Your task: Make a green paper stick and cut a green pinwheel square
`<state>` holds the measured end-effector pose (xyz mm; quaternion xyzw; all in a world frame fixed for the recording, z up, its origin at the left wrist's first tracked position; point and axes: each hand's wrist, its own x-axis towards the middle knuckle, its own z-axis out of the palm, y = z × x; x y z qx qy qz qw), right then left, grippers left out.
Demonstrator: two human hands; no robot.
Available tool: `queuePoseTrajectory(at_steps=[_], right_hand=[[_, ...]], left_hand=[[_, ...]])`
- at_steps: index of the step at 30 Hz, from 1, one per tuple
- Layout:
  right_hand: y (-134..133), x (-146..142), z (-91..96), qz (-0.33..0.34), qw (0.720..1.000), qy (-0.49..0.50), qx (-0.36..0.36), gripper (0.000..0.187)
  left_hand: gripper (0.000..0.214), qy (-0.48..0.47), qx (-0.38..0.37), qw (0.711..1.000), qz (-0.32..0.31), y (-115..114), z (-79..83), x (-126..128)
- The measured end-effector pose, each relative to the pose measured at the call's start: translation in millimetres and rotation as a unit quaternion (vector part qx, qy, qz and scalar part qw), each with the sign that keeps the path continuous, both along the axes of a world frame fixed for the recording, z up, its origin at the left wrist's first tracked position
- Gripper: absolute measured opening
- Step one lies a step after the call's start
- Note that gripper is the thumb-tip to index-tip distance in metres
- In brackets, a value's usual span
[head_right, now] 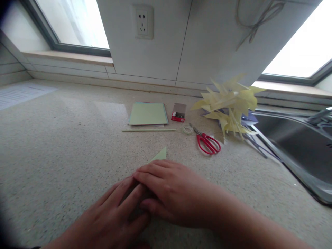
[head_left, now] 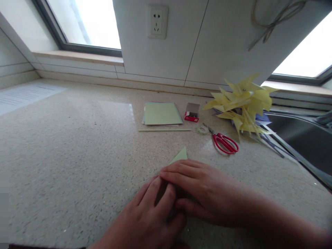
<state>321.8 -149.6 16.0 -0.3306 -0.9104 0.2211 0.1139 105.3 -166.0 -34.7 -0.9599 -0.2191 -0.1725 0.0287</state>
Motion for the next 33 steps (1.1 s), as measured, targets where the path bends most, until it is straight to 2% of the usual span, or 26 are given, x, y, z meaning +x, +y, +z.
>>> queuePoseTrajectory(at_steps=[7,11,16,23,29,33], right_hand=[[-2,5,-2.2,-0.061,0.996,-0.05,0.043,0.04],[-1,9,-5.1,-0.067,0.995,-0.041,0.057,0.041],[5,19,-4.3,-0.071,0.995,-0.028,0.063,0.039],[20,42,0.8,-0.115,0.989,-0.083,0.04,0.041],[25,44,1.3,-0.113,0.988,-0.097,0.028,0.041],[27,46,0.7,-0.102,0.99,-0.081,0.046,0.039]], left_hand=[[0.054,0.053,-0.006,0.999,-0.003,-2,6.9,-3],[0.053,0.052,-0.021,0.998,-0.011,0,11.3,-4],[0.05,0.054,-0.037,0.998,-0.021,-1,17.9,-4],[0.049,0.046,-0.064,0.997,0.0,-8,23.4,-7],[0.047,0.048,-0.083,0.995,0.0,-9,28.1,-6],[0.046,0.041,-0.074,0.996,-0.006,-9,22.9,-8]])
